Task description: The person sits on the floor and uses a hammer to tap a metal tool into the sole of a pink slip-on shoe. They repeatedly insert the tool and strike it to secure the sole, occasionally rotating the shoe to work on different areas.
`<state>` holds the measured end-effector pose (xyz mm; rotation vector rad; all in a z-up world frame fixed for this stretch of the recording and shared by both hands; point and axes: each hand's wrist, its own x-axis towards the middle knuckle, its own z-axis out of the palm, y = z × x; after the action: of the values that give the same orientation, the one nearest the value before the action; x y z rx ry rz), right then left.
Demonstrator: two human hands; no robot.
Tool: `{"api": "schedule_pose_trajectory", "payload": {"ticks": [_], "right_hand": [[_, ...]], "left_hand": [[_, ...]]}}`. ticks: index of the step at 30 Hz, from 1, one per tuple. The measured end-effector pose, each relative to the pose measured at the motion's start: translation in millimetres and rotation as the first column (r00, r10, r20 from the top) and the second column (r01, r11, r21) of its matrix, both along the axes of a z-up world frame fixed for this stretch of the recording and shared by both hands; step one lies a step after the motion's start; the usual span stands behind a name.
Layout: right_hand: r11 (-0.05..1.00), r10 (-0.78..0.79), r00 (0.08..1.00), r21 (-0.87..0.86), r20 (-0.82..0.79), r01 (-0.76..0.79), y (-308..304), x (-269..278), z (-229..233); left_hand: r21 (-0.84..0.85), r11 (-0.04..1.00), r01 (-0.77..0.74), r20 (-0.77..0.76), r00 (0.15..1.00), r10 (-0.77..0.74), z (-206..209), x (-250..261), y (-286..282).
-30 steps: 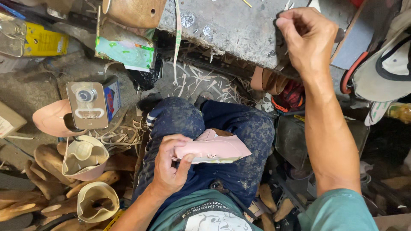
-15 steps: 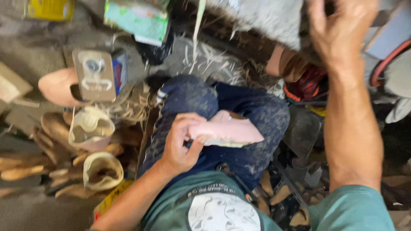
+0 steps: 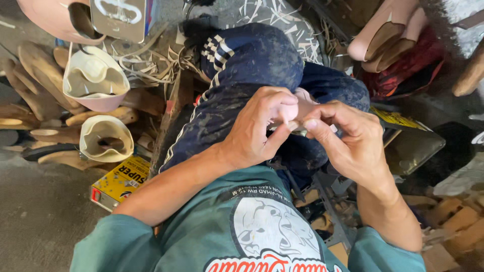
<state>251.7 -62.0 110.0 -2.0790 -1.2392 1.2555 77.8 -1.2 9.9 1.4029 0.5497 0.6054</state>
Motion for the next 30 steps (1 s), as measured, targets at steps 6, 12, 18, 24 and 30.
{"api": "schedule_pose_trajectory", "payload": {"ticks": [6, 12, 18, 24, 30], "right_hand": [[0.994, 0.093, 0.993, 0.051, 0.069, -0.097, 9, -7, 8], [0.988, 0.142, 0.978, 0.043, 0.156, -0.151, 9, -8, 10], [0.987, 0.150, 0.970, 0.024, 0.190, -0.157, 9, -5, 7], [0.991, 0.136, 0.986, -0.009, 0.094, -0.136, 24, 0, 5], [0.989, -0.040, 0.998, -0.141, -0.044, 0.034, 20, 23, -10]], "left_hand": [[0.010, 1.000, 0.018, 0.011, 1.000, -0.018, -5, -2, -2], [-0.013, 0.999, 0.043, 0.043, 0.998, -0.042, -4, -1, 2], [-0.024, 0.999, 0.049, 0.041, 0.998, -0.048, -3, -1, 3], [0.032, 0.999, 0.014, 0.036, 0.999, -0.016, -4, 3, 8], [-0.042, 0.998, 0.037, -0.047, 0.998, -0.039, -10, 3, 8]]}}
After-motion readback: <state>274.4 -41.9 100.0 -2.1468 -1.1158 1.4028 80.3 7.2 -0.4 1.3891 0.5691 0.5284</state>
